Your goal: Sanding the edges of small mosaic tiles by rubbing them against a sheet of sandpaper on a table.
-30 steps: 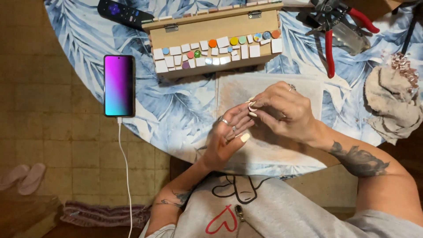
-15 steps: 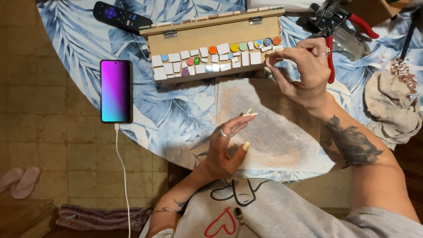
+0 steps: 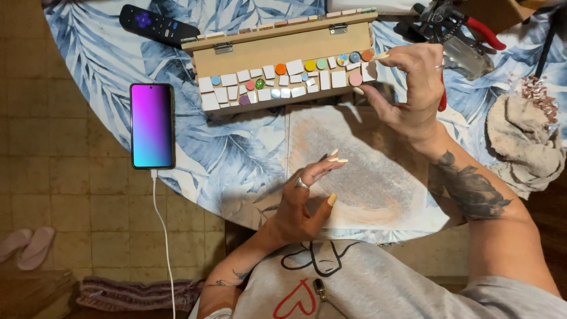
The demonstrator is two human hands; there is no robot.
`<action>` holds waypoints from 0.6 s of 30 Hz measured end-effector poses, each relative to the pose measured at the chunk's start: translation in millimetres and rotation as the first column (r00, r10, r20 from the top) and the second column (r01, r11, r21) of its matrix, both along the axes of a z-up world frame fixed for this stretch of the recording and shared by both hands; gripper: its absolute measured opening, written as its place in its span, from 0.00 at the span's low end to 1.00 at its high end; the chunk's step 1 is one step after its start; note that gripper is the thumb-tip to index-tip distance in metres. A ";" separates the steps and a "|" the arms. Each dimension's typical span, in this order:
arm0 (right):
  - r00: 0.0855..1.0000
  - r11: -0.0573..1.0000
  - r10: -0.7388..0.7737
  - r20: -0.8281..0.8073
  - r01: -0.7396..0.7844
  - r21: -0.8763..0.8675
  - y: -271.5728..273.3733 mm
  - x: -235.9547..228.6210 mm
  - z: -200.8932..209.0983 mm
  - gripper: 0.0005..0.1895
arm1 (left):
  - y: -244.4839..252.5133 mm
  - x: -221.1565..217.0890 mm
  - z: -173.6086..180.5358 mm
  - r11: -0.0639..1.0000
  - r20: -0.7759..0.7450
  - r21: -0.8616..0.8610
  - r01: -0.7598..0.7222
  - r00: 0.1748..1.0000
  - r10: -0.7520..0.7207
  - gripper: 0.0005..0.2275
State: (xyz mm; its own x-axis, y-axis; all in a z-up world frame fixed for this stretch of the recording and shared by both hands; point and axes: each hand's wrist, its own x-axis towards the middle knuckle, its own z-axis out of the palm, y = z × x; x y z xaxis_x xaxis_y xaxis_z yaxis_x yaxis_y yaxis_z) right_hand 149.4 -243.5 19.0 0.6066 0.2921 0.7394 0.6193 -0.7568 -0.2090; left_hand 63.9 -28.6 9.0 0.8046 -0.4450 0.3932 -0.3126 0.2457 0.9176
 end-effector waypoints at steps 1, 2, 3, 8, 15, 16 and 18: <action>1.000 1.000 -0.003 0.000 0.003 0.000 -0.6 0.9 -1.8 0.19 | -0.3 0.2 0.3 1.000 0.000 0.000 0.003 1.000 -0.003 0.16; 1.000 1.000 -0.010 -0.003 0.010 0.008 -1.3 1.8 -3.7 0.19 | -0.6 0.4 0.7 1.000 0.008 0.008 -0.002 1.000 0.002 0.16; 1.000 1.000 -0.018 -0.008 0.018 0.017 -1.9 2.3 -5.7 0.19 | -0.8 0.4 1.0 1.000 0.015 0.016 -0.005 1.000 0.005 0.16; 0.999 1.000 -0.026 -0.025 0.027 0.008 -0.9 3.1 -2.9 0.20 | -2.5 -0.8 -1.8 1.000 0.017 0.003 -0.013 1.000 0.013 0.16; 0.981 0.999 0.040 -0.187 -0.033 0.042 -6.1 3.7 9.7 0.22 | -2.3 -0.6 -2.4 1.000 0.025 0.008 -0.010 1.000 0.010 0.16; 0.981 0.999 0.040 -0.188 -0.033 0.042 -5.8 3.5 10.1 0.22 | -2.3 -1.1 -3.1 1.000 0.024 0.008 -0.010 1.000 0.010 0.16; 0.975 0.997 0.048 -0.215 -0.034 0.068 -5.2 4.6 11.5 0.23 | -2.4 -1.4 -4.3 1.000 0.037 -0.003 -0.018 0.999 0.018 0.16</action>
